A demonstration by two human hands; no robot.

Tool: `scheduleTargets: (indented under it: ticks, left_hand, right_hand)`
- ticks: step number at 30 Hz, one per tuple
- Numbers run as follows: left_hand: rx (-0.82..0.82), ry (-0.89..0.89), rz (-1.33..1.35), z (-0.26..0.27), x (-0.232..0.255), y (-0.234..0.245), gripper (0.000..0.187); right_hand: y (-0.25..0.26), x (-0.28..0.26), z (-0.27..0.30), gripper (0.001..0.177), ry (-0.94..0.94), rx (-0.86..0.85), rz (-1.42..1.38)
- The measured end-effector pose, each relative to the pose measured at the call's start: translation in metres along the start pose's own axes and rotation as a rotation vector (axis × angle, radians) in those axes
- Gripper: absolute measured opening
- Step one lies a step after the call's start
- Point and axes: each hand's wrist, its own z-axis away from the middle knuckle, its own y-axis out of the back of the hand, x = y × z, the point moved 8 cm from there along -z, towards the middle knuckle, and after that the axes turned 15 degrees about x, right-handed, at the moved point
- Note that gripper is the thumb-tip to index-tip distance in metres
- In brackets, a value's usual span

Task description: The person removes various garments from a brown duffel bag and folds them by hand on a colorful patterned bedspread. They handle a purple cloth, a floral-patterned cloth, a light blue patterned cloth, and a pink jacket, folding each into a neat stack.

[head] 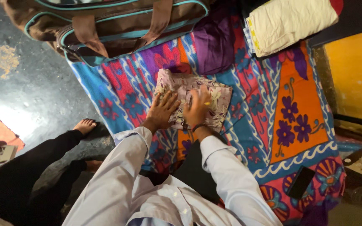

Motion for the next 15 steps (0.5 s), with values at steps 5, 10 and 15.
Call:
scheduleTargets:
  ticks: [5,10,15]
  left_hand:
    - [-0.109,-0.016,-0.04,-0.014,-0.004,-0.004,0.107]
    - [-0.11,0.021,0.011,-0.022,-0.013,-0.008,0.088]
    - [0.227,0.004,-0.025,-0.053,-0.032,0.004,0.086]
  right_hand:
    - [-0.029,-0.043,0.03,0.091,0.036,-0.577,0.188]
    - [-0.032,-0.032,0.036,0.102,-0.003,-0.708,0.22]
    - [-0.025,-0.025,0.042,0.089,0.047,-0.639,0.24]
